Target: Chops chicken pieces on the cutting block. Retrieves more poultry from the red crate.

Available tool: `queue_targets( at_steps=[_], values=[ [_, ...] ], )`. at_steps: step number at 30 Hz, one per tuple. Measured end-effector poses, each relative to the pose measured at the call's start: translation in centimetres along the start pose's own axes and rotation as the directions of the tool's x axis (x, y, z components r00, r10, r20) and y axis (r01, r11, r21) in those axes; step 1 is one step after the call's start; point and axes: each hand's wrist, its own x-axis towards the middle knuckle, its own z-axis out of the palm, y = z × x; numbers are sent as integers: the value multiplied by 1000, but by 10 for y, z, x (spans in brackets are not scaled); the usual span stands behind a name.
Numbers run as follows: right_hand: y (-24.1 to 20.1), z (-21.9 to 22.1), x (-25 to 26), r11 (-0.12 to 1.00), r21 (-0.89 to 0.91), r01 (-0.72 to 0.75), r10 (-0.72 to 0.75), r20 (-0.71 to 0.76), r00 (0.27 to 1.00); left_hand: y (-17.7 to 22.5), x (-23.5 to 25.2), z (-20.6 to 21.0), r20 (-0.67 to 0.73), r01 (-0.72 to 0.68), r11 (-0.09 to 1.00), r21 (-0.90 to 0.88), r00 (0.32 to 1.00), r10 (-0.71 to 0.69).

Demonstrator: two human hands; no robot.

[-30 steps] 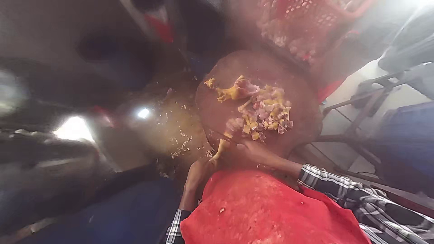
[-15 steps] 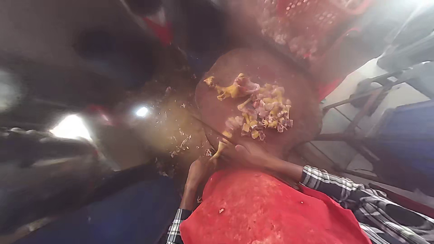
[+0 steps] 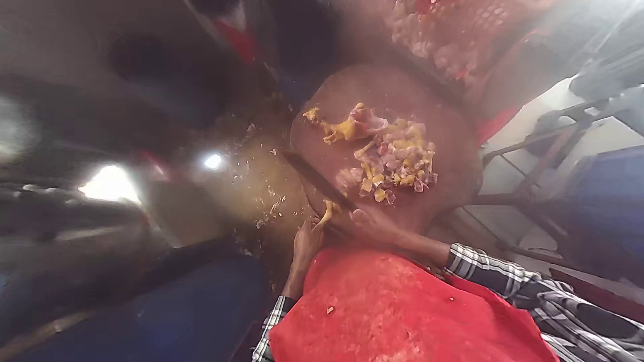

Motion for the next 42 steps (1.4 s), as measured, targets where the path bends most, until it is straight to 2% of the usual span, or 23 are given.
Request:
queue_targets(
  at_steps=[2, 4, 5, 7, 9, 11, 12, 14, 17, 19, 21, 23, 25, 26, 29, 31, 32, 34, 36, 37, 40, 41, 42],
  values=[
    [9, 12, 1, 998, 57, 38, -38, -15, 999, -1, 4, 17, -87, 2, 998, -59, 996, -7],
    [39, 15, -2, 983, -33, -183, 185, 107, 977, 1, 8, 25, -101, 20, 1000, -17, 995, -22],
    [58, 15, -3, 942, -52, -331, 335, 176, 926, 2, 9, 26, -88, 36, 999, 24, 996, -34],
    [86, 9, -7, 856, 88, -510, 474, 260, 841, 3, 10, 22, -87, -1, 997, 77, 996, 7],
    [96, -1, -16, 755, 252, -605, 538, 289, 792, 4, 3, 14, -164, -134, 991, 10, 977, 134],
    [94, -10, -17, 779, 226, -585, 556, 184, 811, 10, -7, 1, -285, -317, 941, -121, 919, 273],
    [87, -14, -13, 817, 150, -556, 546, 106, 831, 15, -10, -4, -335, -345, 922, -176, 902, 274],
    [58, -21, -5, 890, 35, -455, 455, 15, 890, 18, -5, -10, -314, -266, 927, -263, 932, 179],
    [-1, -24, 1, 987, 90, -134, 136, -18, 991, 5, 21, 0, -241, -130, 959, -253, 968, 67],
    [-21, -14, -1, 980, 166, 110, -98, -84, 992, 4, 24, 5, -274, -111, 980, -167, 960, 63],
    [-7, -1, -5, 970, 75, 232, -222, -119, 968, 12, 23, 4, -274, -90, 994, -63, 959, 69],
    [27, 2, -12, 988, -154, 3, 2, 36, 999, 17, 23, 4, -257, -87, 996, 27, 962, 91],
    [70, 9, -5, 917, -284, -280, 326, 126, 937, 22, 19, 0, -212, -73, 993, 94, 973, 91],
    [77, 12, -3, 888, -309, -341, 400, 151, 904, 23, 12, -6, -186, -67, 992, 103, 979, 85],
    [61, 14, -5, 851, -388, -353, 441, 163, 883, 43, -13, -46, -158, -135, 982, -135, 981, 113],
    [64, 16, -5, 818, -489, -303, 433, 177, 884, 66, -18, -70, -101, -241, 878, -414, 970, 219],
    [65, 14, -5, 801, -538, -262, 427, 207, 880, 79, -13, -76, -33, -262, 868, -422, 961, 274],
    [68, 11, -7, 769, -625, -135, 354, 241, 904, 98, 19, -69, 87, -300, 953, -48, 949, 303],
    [73, 8, -8, 753, -657, 0, 223, 256, 940, 97, 58, -36, 114, -270, 878, 396, 963, 244],
    [77, 7, -8, 764, -644, 40, 172, 263, 949, 91, 74, -21, 168, -281, 812, 512, 959, 227],
    [73, 3, -1, 883, -466, -49, 229, 337, 913, 106, 99, -42, 477, -467, 707, 531, 854, 206],
    [73, 5, -2, 927, -354, -125, 261, 368, 893, 122, 103, -62, 527, -508, 727, 461, 816, 236],
    [73, 7, -2, 946, -240, -218, 297, 374, 879, 150, 105, -87, 486, -496, 769, 404, 828, 279]
  ],
)
